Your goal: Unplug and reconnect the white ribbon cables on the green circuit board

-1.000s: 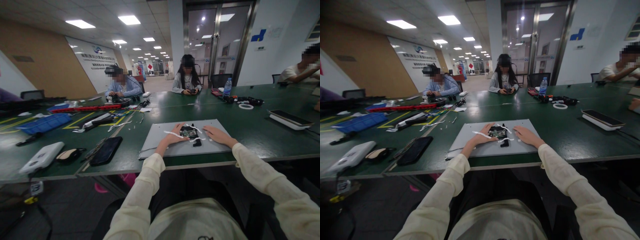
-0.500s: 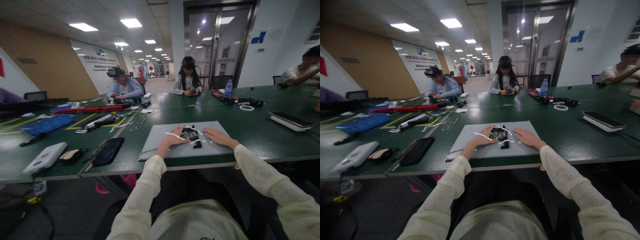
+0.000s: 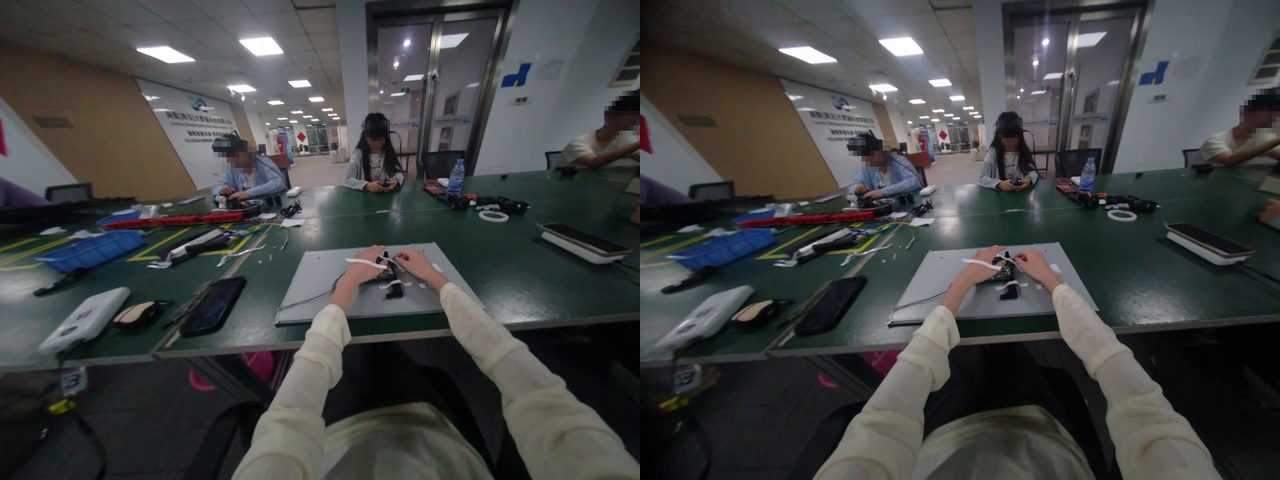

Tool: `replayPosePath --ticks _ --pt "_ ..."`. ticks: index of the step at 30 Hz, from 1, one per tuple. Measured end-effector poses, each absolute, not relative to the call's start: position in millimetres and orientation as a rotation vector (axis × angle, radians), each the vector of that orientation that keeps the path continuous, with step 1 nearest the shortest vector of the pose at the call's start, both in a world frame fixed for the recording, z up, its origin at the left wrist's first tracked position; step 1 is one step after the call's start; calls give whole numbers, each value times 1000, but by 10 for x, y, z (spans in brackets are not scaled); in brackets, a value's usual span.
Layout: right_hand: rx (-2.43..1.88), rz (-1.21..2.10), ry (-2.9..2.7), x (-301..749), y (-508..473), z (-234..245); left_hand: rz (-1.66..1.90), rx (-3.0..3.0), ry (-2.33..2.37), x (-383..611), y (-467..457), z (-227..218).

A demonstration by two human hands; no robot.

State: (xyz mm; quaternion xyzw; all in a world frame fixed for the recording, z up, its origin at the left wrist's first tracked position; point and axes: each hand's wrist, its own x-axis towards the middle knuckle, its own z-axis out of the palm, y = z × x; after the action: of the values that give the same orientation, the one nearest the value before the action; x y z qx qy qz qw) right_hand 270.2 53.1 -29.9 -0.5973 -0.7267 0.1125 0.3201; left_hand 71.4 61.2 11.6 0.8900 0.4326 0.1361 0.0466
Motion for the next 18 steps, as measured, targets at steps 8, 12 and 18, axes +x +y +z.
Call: replayPosePath --ticks 8,12,18 --pt "-1526 320 -1871 2734 513 -382 443 2735 1438 754 648 -64" --pt "-1540 335 -1845 2737 522 -418 445 2738 1439 774 692 -95" --pt "-1503 428 -1781 2744 516 -415 428 2758 1444 773 708 -110"
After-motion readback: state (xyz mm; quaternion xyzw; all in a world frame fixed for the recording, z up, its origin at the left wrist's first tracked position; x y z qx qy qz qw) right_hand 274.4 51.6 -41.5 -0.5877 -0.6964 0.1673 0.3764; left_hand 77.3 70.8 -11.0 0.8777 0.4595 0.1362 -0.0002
